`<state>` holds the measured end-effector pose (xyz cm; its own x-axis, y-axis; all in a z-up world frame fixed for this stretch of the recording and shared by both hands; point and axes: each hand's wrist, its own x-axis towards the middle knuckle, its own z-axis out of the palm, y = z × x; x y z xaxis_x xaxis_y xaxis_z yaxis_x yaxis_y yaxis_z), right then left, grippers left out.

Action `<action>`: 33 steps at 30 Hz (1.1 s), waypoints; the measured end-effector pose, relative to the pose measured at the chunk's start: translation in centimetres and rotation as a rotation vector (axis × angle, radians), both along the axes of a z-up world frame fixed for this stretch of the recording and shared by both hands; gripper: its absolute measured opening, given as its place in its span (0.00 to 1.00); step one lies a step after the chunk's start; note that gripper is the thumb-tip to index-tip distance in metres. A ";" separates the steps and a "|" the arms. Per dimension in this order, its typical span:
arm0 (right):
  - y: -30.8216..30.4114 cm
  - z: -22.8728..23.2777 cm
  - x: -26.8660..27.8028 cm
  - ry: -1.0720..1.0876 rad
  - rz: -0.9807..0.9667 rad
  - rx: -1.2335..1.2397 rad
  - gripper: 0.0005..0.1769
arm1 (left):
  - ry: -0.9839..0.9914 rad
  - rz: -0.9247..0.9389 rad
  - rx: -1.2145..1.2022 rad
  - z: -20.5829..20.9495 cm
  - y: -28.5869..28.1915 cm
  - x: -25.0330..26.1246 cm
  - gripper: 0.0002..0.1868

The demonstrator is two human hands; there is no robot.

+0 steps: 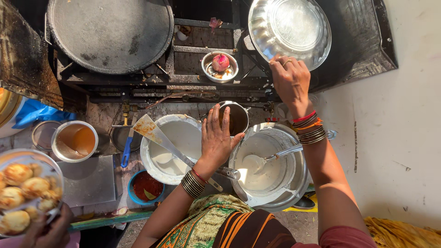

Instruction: The person cooks small round snacks in a multi-cup pan and a flatbread on a griddle, then serves a customer by plating the food with a sauce. She uses a spatula and ladle to handle the batter and cooked items, and places the finished snacks into a container.

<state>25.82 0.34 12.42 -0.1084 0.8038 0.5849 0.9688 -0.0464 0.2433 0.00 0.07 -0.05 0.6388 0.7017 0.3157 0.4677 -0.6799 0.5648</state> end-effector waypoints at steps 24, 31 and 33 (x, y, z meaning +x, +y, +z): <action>-0.9 0.4 -4.8 0.711 0.081 0.052 0.10 | 0.039 -0.005 -0.044 0.1 -0.1 0.2 0.52; -3.4 -2.0 -7.3 0.581 0.171 -0.011 0.13 | -0.049 0.010 -0.118 1.1 0.2 -1.1 0.48; -4.0 -3.0 -7.5 0.613 0.074 -0.034 0.22 | -0.138 0.036 -0.093 1.4 -0.1 -2.6 0.41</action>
<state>18.35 -3.65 9.45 0.1829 0.8265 0.5323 0.9330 0.0247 -0.3590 -2.58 0.02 1.33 0.5679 0.7532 0.3318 0.4040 -0.6063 0.6849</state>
